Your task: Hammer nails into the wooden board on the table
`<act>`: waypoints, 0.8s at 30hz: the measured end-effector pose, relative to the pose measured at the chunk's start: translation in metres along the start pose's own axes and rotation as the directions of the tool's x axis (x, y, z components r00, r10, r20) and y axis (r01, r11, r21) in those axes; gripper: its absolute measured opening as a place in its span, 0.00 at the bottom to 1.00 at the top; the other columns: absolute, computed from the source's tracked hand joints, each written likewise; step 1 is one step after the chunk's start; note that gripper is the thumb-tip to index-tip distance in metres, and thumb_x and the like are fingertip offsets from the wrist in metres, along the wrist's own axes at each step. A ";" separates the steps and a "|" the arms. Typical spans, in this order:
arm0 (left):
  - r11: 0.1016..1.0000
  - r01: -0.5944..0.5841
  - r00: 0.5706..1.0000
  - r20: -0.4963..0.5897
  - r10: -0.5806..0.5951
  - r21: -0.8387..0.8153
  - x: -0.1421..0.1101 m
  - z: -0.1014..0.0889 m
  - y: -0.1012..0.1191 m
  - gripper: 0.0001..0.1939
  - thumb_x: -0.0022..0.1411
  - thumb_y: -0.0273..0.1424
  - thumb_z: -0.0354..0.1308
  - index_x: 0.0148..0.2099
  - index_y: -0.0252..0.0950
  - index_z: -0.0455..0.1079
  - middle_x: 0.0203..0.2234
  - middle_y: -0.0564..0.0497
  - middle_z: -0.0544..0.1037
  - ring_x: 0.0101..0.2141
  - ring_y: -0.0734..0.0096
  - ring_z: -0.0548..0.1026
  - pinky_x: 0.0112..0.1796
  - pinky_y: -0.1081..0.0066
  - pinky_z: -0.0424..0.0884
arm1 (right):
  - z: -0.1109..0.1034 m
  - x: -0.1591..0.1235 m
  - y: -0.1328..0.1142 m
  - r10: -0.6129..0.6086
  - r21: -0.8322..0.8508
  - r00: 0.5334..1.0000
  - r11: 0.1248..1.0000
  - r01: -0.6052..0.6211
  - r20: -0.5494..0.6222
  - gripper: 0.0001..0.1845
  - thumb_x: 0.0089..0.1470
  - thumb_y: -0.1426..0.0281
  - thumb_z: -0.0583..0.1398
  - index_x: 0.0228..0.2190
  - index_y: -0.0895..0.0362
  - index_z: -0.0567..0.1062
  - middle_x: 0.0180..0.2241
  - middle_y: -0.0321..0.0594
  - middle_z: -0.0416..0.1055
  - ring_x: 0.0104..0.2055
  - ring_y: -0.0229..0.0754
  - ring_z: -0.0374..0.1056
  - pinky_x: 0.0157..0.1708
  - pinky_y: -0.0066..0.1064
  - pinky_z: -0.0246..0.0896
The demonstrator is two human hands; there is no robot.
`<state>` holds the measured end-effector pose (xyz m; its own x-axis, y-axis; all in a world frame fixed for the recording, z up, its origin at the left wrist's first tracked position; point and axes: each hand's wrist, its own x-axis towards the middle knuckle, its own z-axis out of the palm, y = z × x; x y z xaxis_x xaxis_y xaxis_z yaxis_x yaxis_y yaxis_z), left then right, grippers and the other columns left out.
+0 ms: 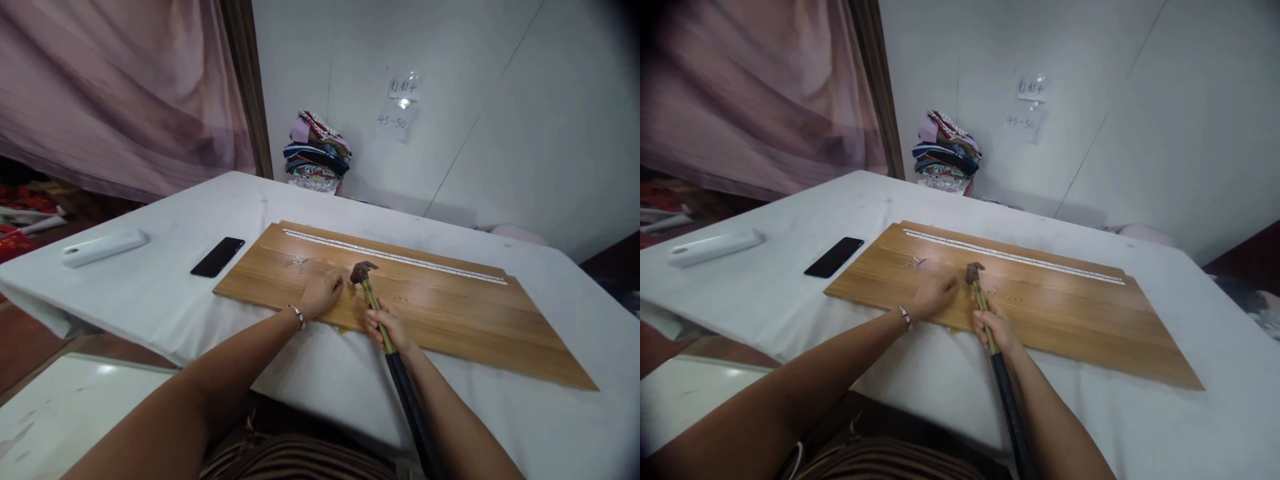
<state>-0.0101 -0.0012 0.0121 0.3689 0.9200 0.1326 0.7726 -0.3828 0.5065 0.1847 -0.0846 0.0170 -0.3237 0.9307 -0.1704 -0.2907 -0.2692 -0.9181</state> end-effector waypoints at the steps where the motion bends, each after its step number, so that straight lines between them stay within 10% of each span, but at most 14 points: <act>1: 1.000 -0.010 1.000 -0.004 0.010 -0.003 0.000 0.001 -0.001 0.09 0.68 0.29 0.51 0.37 0.37 0.72 0.32 0.49 0.78 0.36 0.66 0.75 0.41 0.68 0.69 | 0.000 0.001 0.000 0.002 -0.005 1.000 1.000 -0.002 -0.001 0.26 0.46 0.59 0.67 0.45 0.54 0.67 0.18 0.20 0.61 0.10 0.28 0.51 0.09 0.20 0.43; 24: 0.998 -0.035 0.999 -0.010 0.035 0.048 0.001 0.004 -0.003 0.12 0.70 0.30 0.50 0.35 0.37 0.72 0.33 0.47 0.77 0.36 0.65 0.75 0.43 0.67 0.69 | -0.008 0.006 0.007 -0.025 0.032 1.000 0.999 0.025 0.007 0.24 0.47 0.59 0.68 0.42 0.52 0.67 0.18 0.20 0.62 0.10 0.28 0.51 0.07 0.21 0.45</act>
<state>-0.0101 0.0001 0.0078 0.3909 0.9067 0.1586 0.7834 -0.4182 0.4598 0.1884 -0.0792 0.0069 -0.3222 0.9355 -0.1451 -0.3277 -0.2541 -0.9100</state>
